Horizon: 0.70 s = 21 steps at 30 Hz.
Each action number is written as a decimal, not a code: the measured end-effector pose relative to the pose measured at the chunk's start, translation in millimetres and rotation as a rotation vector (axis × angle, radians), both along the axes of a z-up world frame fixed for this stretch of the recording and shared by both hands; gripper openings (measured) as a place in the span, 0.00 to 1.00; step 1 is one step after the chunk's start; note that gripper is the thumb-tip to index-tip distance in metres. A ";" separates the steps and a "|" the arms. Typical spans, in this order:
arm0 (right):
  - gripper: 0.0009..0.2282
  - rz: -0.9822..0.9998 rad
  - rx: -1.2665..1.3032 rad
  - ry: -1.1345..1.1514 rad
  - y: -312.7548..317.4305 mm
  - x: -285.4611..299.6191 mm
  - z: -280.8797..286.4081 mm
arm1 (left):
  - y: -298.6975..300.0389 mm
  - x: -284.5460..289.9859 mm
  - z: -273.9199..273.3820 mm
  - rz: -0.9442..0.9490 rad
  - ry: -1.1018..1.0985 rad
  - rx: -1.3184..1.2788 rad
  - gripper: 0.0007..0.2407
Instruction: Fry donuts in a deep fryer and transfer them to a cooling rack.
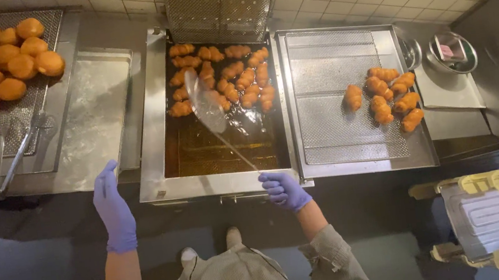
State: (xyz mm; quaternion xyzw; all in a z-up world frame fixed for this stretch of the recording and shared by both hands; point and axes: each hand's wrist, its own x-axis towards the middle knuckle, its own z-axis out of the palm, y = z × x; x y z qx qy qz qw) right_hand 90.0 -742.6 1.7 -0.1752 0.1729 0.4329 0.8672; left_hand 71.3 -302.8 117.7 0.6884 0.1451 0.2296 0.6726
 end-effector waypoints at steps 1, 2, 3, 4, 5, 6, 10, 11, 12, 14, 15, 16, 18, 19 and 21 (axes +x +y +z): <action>0.09 0.035 0.038 0.031 2.6 3.3 -6.1 | -0.6 0.6 2.0 0.000 0.004 -0.003 0.15; 0.09 0.036 0.038 0.031 1.8 4.4 -9.5 | 1.8 -3.5 -0.1 0.001 0.005 -0.003 0.15; 0.09 0.043 0.020 0.067 1.2 5.5 -12.9 | 4.3 -7.5 -2.1 0.025 0.019 0.011 0.15; 0.09 0.053 0.002 0.102 0.5 9.1 -15.7 | 6.7 -11.2 -3.8 0.052 0.031 0.024 0.15; 0.09 0.059 0.001 0.100 -4.2 14.4 -19.2 | 9.5 -14.4 -6.0 0.057 0.030 0.023 0.15; 0.09 0.044 -0.041 0.100 -8.5 18.8 -23.5 | 12.7 -18.1 -8.6 0.057 0.010 0.041 0.14; 0.09 0.042 -0.206 0.055 -43.1 52.0 -80.0 | 23.7 -32.1 -16.5 0.093 0.001 0.085 0.14; 0.09 0.049 -0.205 0.054 -52.0 62.4 -94.9 | 27.1 -34.8 -20.7 0.100 0.001 0.085 0.14; 0.09 0.047 -0.272 0.036 -61.1 73.4 -109.6 | 30.1 -37.2 -24.9 0.130 0.013 0.087 0.14; 0.10 0.053 -0.338 0.018 -70.4 91.9 -129.0 | 33.8 -45.6 -28.7 0.166 0.028 0.089 0.13; 0.09 0.028 -0.414 0.004 -70.5 99.1 -133.6 | 34.6 -51.5 -28.3 0.172 0.027 0.070 0.13; 0.08 0.006 -0.491 -0.016 -71.0 110.6 -137.0 | 34.8 -55.3 -28.1 0.181 0.023 0.049 0.13; 0.07 -0.007 -0.556 -0.051 -64.7 126.2 -134.7 | 34.6 -64.4 -20.0 0.195 0.031 0.086 0.14; 0.07 -0.027 -0.618 -0.083 -61.1 132.5 -133.9 | 34.8 -69.7 -15.5 0.200 0.042 0.126 0.14; 0.07 -0.035 -0.671 -0.134 -49.6 131.2 -130.2 | 37.6 -73.8 -12.8 0.231 0.081 0.089 0.14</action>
